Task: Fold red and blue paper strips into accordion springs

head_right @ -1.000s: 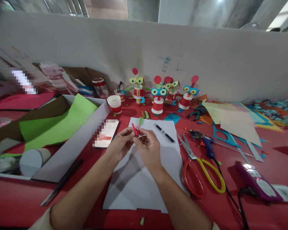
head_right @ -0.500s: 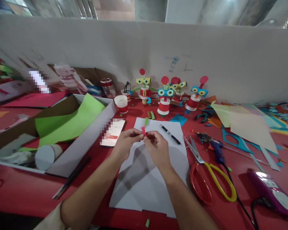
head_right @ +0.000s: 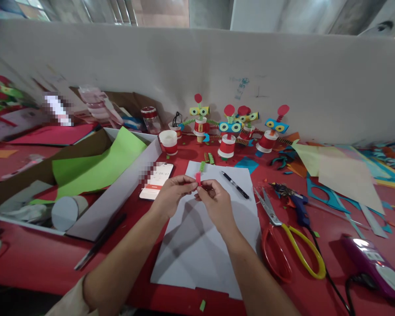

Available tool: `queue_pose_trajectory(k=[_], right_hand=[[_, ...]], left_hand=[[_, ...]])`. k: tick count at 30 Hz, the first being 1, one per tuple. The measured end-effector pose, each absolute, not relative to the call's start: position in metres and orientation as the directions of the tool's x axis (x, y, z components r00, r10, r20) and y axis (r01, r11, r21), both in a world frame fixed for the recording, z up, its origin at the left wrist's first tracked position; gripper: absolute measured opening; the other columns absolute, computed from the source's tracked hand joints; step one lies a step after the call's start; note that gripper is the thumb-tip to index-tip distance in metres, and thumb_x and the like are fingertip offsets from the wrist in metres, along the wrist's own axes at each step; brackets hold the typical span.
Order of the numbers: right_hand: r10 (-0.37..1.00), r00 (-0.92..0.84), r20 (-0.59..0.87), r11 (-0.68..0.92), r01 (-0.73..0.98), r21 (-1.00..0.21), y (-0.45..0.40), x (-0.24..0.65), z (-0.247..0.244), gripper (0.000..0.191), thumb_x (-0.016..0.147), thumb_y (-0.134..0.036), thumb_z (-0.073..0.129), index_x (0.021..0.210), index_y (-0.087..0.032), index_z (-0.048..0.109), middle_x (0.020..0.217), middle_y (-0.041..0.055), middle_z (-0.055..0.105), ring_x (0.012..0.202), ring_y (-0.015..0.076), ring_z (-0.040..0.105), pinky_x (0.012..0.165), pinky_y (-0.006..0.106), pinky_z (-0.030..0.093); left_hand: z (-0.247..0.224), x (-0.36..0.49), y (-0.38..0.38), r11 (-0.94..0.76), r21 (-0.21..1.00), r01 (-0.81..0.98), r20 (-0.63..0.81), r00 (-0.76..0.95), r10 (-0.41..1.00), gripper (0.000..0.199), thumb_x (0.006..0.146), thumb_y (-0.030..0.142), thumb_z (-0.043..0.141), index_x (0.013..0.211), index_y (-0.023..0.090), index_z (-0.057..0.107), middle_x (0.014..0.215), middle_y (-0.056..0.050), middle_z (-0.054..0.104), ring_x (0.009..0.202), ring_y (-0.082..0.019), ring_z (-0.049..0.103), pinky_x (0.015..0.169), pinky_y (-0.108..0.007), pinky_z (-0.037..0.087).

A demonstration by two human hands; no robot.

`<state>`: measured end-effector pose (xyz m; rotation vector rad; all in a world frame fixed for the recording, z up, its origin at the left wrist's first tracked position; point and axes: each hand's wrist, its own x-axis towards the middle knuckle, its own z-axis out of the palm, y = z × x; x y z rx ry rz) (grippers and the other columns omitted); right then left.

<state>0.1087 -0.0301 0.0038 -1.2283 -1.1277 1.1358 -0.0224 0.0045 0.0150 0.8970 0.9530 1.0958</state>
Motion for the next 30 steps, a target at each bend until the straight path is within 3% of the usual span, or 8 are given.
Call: queue_pose_trajectory(k=[4, 8, 12, 22, 30], right_hand=[[0.992, 0.125, 0.022, 0.038, -0.132, -0.991, -0.029, 0.109, 0.006, 0.017, 0.075, -0.034, 0.067, 0.081, -0.020, 0.061, 0.071, -0.0019, 0.064, 0.066, 0.0130, 0.062, 0.068, 0.029, 0.049], [0.988, 0.153, -0.023, 0.015, -0.242, -0.970, -0.028, 0.110, 0.008, 0.017, 0.070, -0.032, 0.071, 0.076, -0.020, 0.061, 0.065, -0.0037, 0.062, 0.062, 0.0108, 0.058, 0.065, 0.026, 0.048], [0.985, 0.172, -0.023, 0.022, -0.253, -0.967, -0.027, 0.110, 0.007, 0.015, 0.070, -0.031, 0.070, 0.074, -0.020, 0.061, 0.065, -0.0040, 0.061, 0.062, 0.0104, 0.057, 0.063, 0.025, 0.047], [0.983, 0.167, 0.071, 0.097, -0.148, -0.984, -0.029, 0.108, 0.005, 0.013, 0.073, -0.030, 0.068, 0.076, -0.020, 0.062, 0.066, -0.0027, 0.062, 0.061, 0.0116, 0.057, 0.061, 0.026, 0.047], [0.978, 0.180, 0.105, 0.128, -0.119, -0.985, -0.032, 0.107, 0.006, 0.016, 0.071, -0.032, 0.070, 0.080, -0.021, 0.065, 0.071, -0.0015, 0.066, 0.064, 0.0129, 0.059, 0.063, 0.028, 0.050]], left_hand=[[0.014, -0.022, 0.006, 0.313, 0.831, -0.460, -0.234, 0.221, 0.947, 0.026, 0.069, 0.038, 0.072, 0.069, 0.013, 0.069, 0.066, -0.005, 0.065, 0.059, -0.011, 0.055, 0.062, -0.026, 0.045], [0.015, -0.022, 0.007, 0.431, 0.749, -0.503, -0.328, 0.283, 0.901, 0.005, 0.071, 0.011, 0.066, 0.075, 0.012, 0.069, 0.065, -0.004, 0.066, 0.059, -0.010, 0.060, 0.066, -0.024, 0.050], [0.016, -0.020, 0.004, 0.447, 0.755, -0.479, -0.339, 0.299, 0.892, 0.021, 0.065, -0.004, 0.062, 0.076, 0.013, 0.068, 0.071, -0.003, 0.068, 0.064, -0.009, 0.063, 0.071, -0.022, 0.051], [0.006, -0.023, 0.008, 0.392, 0.804, -0.446, -0.275, 0.305, 0.912, 0.022, 0.052, 0.013, 0.082, 0.070, 0.015, 0.070, 0.067, 0.000, 0.066, 0.063, -0.009, 0.061, 0.072, -0.025, 0.051], [0.011, -0.023, 0.007, 0.301, 0.879, -0.370, -0.199, 0.290, 0.936, 0.029, 0.050, 0.021, 0.085, 0.073, 0.014, 0.068, 0.070, -0.002, 0.068, 0.065, -0.013, 0.062, 0.070, -0.030, 0.050]])
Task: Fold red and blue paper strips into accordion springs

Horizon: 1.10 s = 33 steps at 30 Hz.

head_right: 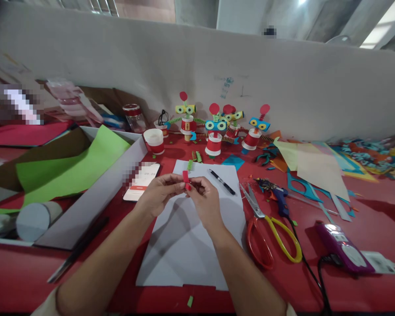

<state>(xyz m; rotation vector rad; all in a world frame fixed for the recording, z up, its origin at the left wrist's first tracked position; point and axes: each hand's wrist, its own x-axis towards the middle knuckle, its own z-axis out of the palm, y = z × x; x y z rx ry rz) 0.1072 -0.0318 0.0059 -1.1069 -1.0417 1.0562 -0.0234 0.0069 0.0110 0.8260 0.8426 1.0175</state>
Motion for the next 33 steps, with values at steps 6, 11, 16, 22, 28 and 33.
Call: queue_pose_trajectory(k=[6, 11, 16, 22, 28, 33], right_hand=[[0.970, 0.209, 0.126, 0.143, -0.069, -0.987, -0.033, 0.107, 0.008, 0.019, 0.074, -0.030, 0.067, 0.090, -0.021, 0.069, 0.083, 0.0020, 0.070, 0.068, 0.0148, 0.063, 0.066, 0.031, 0.053], [0.963, 0.188, 0.196, 0.199, 0.004, -0.980, -0.035, 0.107, 0.009, 0.021, 0.074, -0.025, 0.066, 0.095, -0.024, 0.070, 0.093, 0.0023, 0.068, 0.079, 0.0163, 0.063, 0.074, 0.031, 0.053], [0.964, 0.226, 0.143, 0.157, -0.045, -0.987, -0.035, 0.105, 0.009, 0.019, 0.076, -0.031, 0.065, 0.093, -0.022, 0.067, 0.087, 0.0021, 0.069, 0.076, 0.0163, 0.064, 0.070, 0.031, 0.054], [0.957, 0.232, 0.175, 0.207, -0.119, -0.971, -0.034, 0.105, 0.008, 0.008, 0.079, -0.027, 0.064, 0.084, -0.022, 0.059, 0.076, -0.0030, 0.062, 0.069, 0.0124, 0.061, 0.066, 0.027, 0.052], [0.957, 0.235, 0.168, 0.197, -0.105, -0.975, -0.032, 0.108, 0.006, 0.008, 0.078, -0.027, 0.064, 0.080, -0.022, 0.057, 0.073, -0.0039, 0.059, 0.066, 0.0114, 0.059, 0.066, 0.027, 0.051], [0.964, 0.222, 0.147, 0.163, -0.054, -0.985, -0.032, 0.109, 0.006, 0.010, 0.076, -0.028, 0.065, 0.080, -0.022, 0.058, 0.072, -0.0028, 0.060, 0.064, 0.0120, 0.058, 0.062, 0.026, 0.050]], left_hand=[[0.013, -0.019, 0.004, 0.266, 0.858, -0.439, -0.161, 0.262, 0.952, 0.032, 0.051, 0.021, 0.085, 0.077, 0.015, 0.068, 0.069, -0.001, 0.069, 0.065, -0.012, 0.063, 0.073, -0.030, 0.051], [0.013, -0.015, 0.002, 0.217, 0.839, -0.498, -0.120, 0.219, 0.968, 0.028, 0.054, 0.019, 0.084, 0.077, 0.015, 0.068, 0.073, -0.001, 0.071, 0.067, -0.011, 0.063, 0.072, -0.028, 0.049], [0.010, -0.012, 0.001, 0.161, 0.868, -0.470, -0.088, 0.174, 0.981, 0.030, 0.056, 0.020, 0.082, 0.082, 0.014, 0.068, 0.076, -0.003, 0.070, 0.071, -0.013, 0.063, 0.074, -0.029, 0.049], [0.009, -0.009, -0.001, 0.154, 0.866, -0.475, -0.085, 0.163, 0.983, 0.026, 0.059, 0.021, 0.081, 0.080, 0.014, 0.067, 0.072, -0.002, 0.069, 0.068, -0.013, 0.061, 0.072, -0.030, 0.048], [0.011, -0.010, -0.001, 0.198, 0.843, -0.501, -0.066, 0.270, 0.961, 0.024, 0.060, 0.020, 0.080, 0.081, 0.014, 0.070, 0.077, -0.002, 0.068, 0.070, -0.012, 0.059, 0.074, -0.027, 0.046], [0.012, -0.013, 0.000, 0.186, 0.882, -0.433, -0.036, 0.331, 0.943, 0.013, 0.066, 0.022, 0.076, 0.074, 0.014, 0.070, 0.071, -0.001, 0.066, 0.069, -0.012, 0.058, 0.073, -0.026, 0.045]])
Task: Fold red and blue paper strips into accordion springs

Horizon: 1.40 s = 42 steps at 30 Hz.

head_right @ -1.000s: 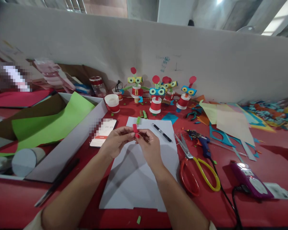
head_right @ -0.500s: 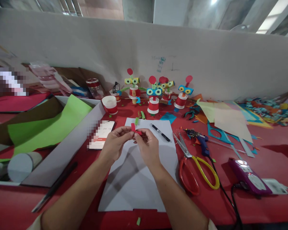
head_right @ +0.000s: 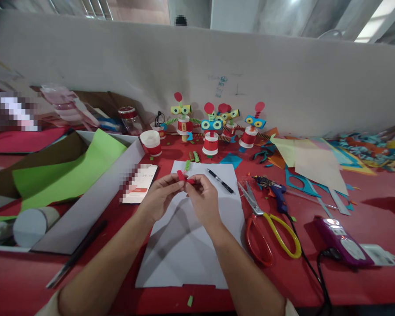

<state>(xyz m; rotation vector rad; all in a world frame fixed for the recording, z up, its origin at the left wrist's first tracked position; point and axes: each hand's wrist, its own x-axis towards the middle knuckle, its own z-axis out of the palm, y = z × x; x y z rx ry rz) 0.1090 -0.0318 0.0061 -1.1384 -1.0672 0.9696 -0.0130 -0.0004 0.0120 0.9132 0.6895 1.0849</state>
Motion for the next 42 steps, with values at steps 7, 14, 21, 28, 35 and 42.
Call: queue_pose_trajectory(k=[7, 14, 21, 28, 35, 42], right_hand=[[0.976, 0.193, 0.102, 0.116, -0.063, -0.991, -0.033, 0.109, 0.008, 0.014, 0.078, -0.035, 0.062, 0.084, -0.022, 0.060, 0.074, -0.0011, 0.063, 0.066, 0.0137, 0.061, 0.060, 0.026, 0.049], [0.972, 0.214, 0.098, 0.108, -0.038, -0.993, -0.031, 0.111, 0.006, 0.014, 0.076, -0.034, 0.065, 0.076, -0.021, 0.061, 0.069, -0.0011, 0.063, 0.064, 0.0136, 0.059, 0.058, 0.025, 0.044], [0.972, 0.214, 0.099, 0.115, -0.063, -0.991, -0.031, 0.111, 0.006, 0.019, 0.081, -0.040, 0.060, 0.079, -0.021, 0.062, 0.071, -0.0009, 0.062, 0.064, 0.0133, 0.058, 0.059, 0.025, 0.044], [0.941, 0.217, 0.261, 0.229, 0.161, -0.960, -0.034, 0.107, 0.005, 0.014, 0.077, -0.030, 0.065, 0.089, -0.023, 0.065, 0.089, 0.0022, 0.065, 0.075, 0.0163, 0.059, 0.066, 0.028, 0.048], [0.932, 0.220, 0.288, 0.243, 0.212, -0.947, -0.034, 0.111, 0.005, 0.014, 0.083, -0.028, 0.059, 0.094, -0.024, 0.067, 0.095, 0.0039, 0.064, 0.081, 0.0175, 0.059, 0.068, 0.030, 0.047], [0.949, 0.237, 0.205, 0.204, 0.030, -0.978, -0.035, 0.107, 0.006, 0.024, 0.079, -0.031, 0.065, 0.101, -0.023, 0.066, 0.094, 0.0036, 0.067, 0.083, 0.0170, 0.060, 0.075, 0.031, 0.051]], left_hand=[[0.012, -0.016, 0.001, 0.234, 0.860, -0.454, -0.071, 0.347, 0.935, 0.012, 0.065, 0.022, 0.076, 0.073, 0.016, 0.069, 0.072, 0.000, 0.065, 0.068, -0.012, 0.058, 0.072, -0.028, 0.045], [0.013, -0.020, 0.002, 0.199, 0.915, -0.351, -0.063, 0.364, 0.929, 0.007, 0.069, 0.021, 0.072, 0.071, 0.017, 0.067, 0.073, 0.001, 0.063, 0.070, -0.010, 0.057, 0.071, -0.024, 0.043], [0.009, -0.017, 0.003, 0.319, 0.828, -0.462, -0.182, 0.316, 0.931, 0.018, 0.059, 0.019, 0.079, 0.066, 0.018, 0.063, 0.067, 0.003, 0.062, 0.063, -0.008, 0.056, 0.069, -0.024, 0.045], [0.007, -0.009, 0.000, 0.357, 0.699, -0.620, -0.238, 0.269, 0.933, 0.027, 0.057, 0.014, 0.080, 0.074, 0.019, 0.060, 0.063, 0.007, 0.059, 0.055, -0.005, 0.052, 0.062, -0.019, 0.045], [0.009, -0.010, -0.002, 0.207, 0.860, -0.467, -0.106, 0.233, 0.967, 0.025, 0.063, 0.021, 0.078, 0.086, 0.017, 0.071, 0.079, -0.001, 0.069, 0.076, -0.011, 0.061, 0.080, -0.027, 0.047], [0.006, -0.005, -0.005, 0.107, 0.840, -0.532, -0.043, 0.131, 0.990, 0.021, 0.059, 0.017, 0.079, 0.078, 0.017, 0.070, 0.074, 0.001, 0.067, 0.073, -0.010, 0.059, 0.077, -0.025, 0.045]])
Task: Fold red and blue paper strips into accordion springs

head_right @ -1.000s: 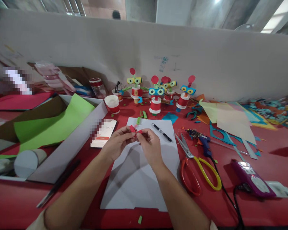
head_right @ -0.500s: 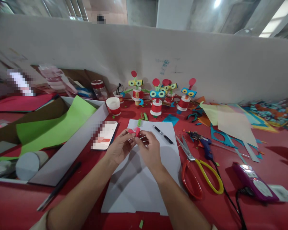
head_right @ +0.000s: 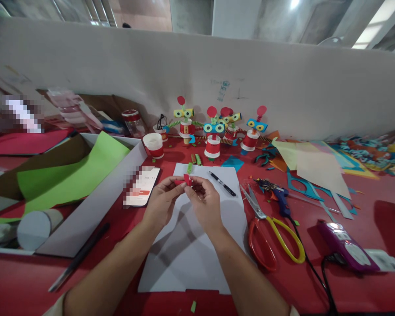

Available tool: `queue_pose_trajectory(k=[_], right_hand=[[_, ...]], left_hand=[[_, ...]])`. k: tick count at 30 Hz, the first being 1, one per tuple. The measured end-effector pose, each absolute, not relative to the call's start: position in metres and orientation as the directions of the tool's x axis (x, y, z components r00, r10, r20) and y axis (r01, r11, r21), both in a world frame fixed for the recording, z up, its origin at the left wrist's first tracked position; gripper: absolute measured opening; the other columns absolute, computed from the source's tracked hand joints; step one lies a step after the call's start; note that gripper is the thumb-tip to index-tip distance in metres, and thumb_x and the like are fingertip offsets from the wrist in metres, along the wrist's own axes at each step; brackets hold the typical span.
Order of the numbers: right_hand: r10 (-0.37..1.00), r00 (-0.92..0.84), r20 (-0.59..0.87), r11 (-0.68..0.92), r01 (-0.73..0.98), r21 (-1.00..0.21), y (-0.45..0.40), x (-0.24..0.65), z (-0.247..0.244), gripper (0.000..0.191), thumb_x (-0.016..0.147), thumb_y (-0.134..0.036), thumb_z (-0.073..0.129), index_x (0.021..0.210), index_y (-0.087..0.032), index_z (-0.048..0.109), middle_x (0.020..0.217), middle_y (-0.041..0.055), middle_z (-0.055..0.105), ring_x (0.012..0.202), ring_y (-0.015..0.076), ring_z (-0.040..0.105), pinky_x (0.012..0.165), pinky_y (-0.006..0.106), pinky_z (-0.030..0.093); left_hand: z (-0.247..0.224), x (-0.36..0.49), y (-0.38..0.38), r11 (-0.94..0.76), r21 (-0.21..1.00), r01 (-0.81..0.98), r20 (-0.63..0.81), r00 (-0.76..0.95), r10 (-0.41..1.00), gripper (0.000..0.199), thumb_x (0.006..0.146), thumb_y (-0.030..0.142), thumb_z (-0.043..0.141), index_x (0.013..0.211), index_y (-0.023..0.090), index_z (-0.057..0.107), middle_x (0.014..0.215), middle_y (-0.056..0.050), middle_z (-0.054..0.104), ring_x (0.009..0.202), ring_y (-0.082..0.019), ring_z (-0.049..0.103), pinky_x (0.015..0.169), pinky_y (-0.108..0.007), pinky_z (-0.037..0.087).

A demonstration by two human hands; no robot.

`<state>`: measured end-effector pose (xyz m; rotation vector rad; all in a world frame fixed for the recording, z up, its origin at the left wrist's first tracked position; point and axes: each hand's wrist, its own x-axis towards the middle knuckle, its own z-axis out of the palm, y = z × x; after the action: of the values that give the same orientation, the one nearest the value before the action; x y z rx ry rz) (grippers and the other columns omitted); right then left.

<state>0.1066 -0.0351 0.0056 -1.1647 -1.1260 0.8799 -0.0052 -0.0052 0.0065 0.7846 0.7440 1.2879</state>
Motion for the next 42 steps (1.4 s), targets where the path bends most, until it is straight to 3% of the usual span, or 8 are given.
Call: queue_pose_trajectory(k=[9, 16, 25, 28, 31, 34, 36, 42], right_hand=[[0.959, 0.248, 0.139, 0.179, -0.143, -0.974, -0.031, 0.112, 0.005, 0.015, 0.072, -0.030, 0.071, 0.083, -0.020, 0.069, 0.072, -0.0003, 0.067, 0.064, 0.0132, 0.059, 0.061, 0.027, 0.049], [0.958, 0.265, 0.105, 0.157, -0.184, -0.970, -0.029, 0.110, 0.005, 0.009, 0.070, -0.026, 0.070, 0.077, -0.020, 0.068, 0.066, -0.0031, 0.062, 0.059, 0.0097, 0.055, 0.057, 0.023, 0.046], [0.967, 0.254, 0.015, 0.062, -0.179, -0.982, -0.026, 0.112, 0.004, 0.014, 0.065, -0.029, 0.071, 0.073, -0.019, 0.066, 0.066, -0.0018, 0.064, 0.058, 0.0111, 0.058, 0.049, 0.022, 0.042], [0.965, 0.261, 0.015, 0.071, -0.207, -0.976, -0.027, 0.112, 0.008, 0.012, 0.064, -0.027, 0.071, 0.069, -0.019, 0.065, 0.063, -0.0036, 0.062, 0.055, 0.0096, 0.056, 0.053, 0.022, 0.044], [0.971, 0.238, -0.011, 0.064, -0.305, -0.950, -0.027, 0.113, 0.013, 0.012, 0.062, -0.026, 0.073, 0.066, -0.019, 0.064, 0.059, -0.0048, 0.060, 0.054, 0.0083, 0.054, 0.056, 0.022, 0.045], [0.978, 0.201, -0.053, 0.028, -0.380, -0.924, -0.028, 0.113, 0.017, 0.013, 0.060, -0.025, 0.075, 0.065, -0.019, 0.065, 0.060, -0.0043, 0.061, 0.055, 0.0080, 0.053, 0.057, 0.022, 0.044], [0.977, 0.198, -0.073, 0.013, -0.398, -0.917, -0.028, 0.113, 0.018, 0.014, 0.058, -0.025, 0.076, 0.065, -0.019, 0.065, 0.060, -0.0044, 0.060, 0.055, 0.0077, 0.052, 0.056, 0.022, 0.043], [0.981, 0.172, -0.087, -0.009, -0.409, -0.912, -0.030, 0.110, 0.015, 0.015, 0.058, -0.025, 0.077, 0.065, -0.020, 0.064, 0.061, -0.0049, 0.059, 0.056, 0.0082, 0.052, 0.056, 0.023, 0.043]], left_hand=[[0.007, -0.005, -0.006, 0.072, 0.877, -0.475, -0.018, 0.118, 0.993, 0.021, 0.060, 0.019, 0.080, 0.075, 0.016, 0.064, 0.068, 0.002, 0.064, 0.066, -0.009, 0.057, 0.068, -0.024, 0.044], [0.008, -0.007, -0.006, 0.177, 0.851, -0.495, -0.105, 0.169, 0.980, 0.024, 0.059, 0.019, 0.080, 0.080, 0.015, 0.067, 0.070, 0.000, 0.066, 0.065, -0.010, 0.060, 0.070, -0.025, 0.047], [0.009, -0.007, -0.006, 0.101, 0.909, -0.405, -0.039, 0.158, 0.987, 0.021, 0.062, 0.020, 0.078, 0.079, 0.014, 0.068, 0.071, -0.001, 0.068, 0.065, -0.011, 0.061, 0.069, -0.025, 0.049], [0.011, -0.009, -0.004, 0.173, 0.870, -0.461, -0.100, 0.177, 0.979, 0.021, 0.063, 0.021, 0.076, 0.081, 0.013, 0.068, 0.072, -0.003, 0.069, 0.065, -0.012, 0.064, 0.068, -0.025, 0.052], [0.013, -0.013, 0.000, 0.365, 0.738, -0.567, -0.258, 0.263, 0.930, 0.018, 0.075, 0.027, 0.066, 0.084, 0.011, 0.067, 0.069, -0.006, 0.069, 0.064, -0.015, 0.067, 0.067, -0.027, 0.055], [0.011, -0.013, 0.002, 0.456, 0.662, -0.595, -0.342, 0.302, 0.890, 0.006, 0.075, 0.011, 0.062, 0.079, 0.011, 0.066, 0.064, -0.004, 0.068, 0.060, -0.012, 0.066, 0.066, -0.023, 0.055], [0.010, -0.013, 0.001, 0.447, 0.671, -0.591, -0.336, 0.295, 0.894, 0.013, 0.070, 0.001, 0.062, 0.075, 0.012, 0.064, 0.064, -0.003, 0.069, 0.059, -0.010, 0.066, 0.065, -0.020, 0.055], [0.009, -0.010, 0.000, 0.415, 0.716, -0.562, -0.336, 0.243, 0.910, 0.015, 0.066, -0.003, 0.063, 0.066, 0.012, 0.065, 0.061, -0.001, 0.067, 0.055, -0.008, 0.064, 0.059, -0.017, 0.053]])
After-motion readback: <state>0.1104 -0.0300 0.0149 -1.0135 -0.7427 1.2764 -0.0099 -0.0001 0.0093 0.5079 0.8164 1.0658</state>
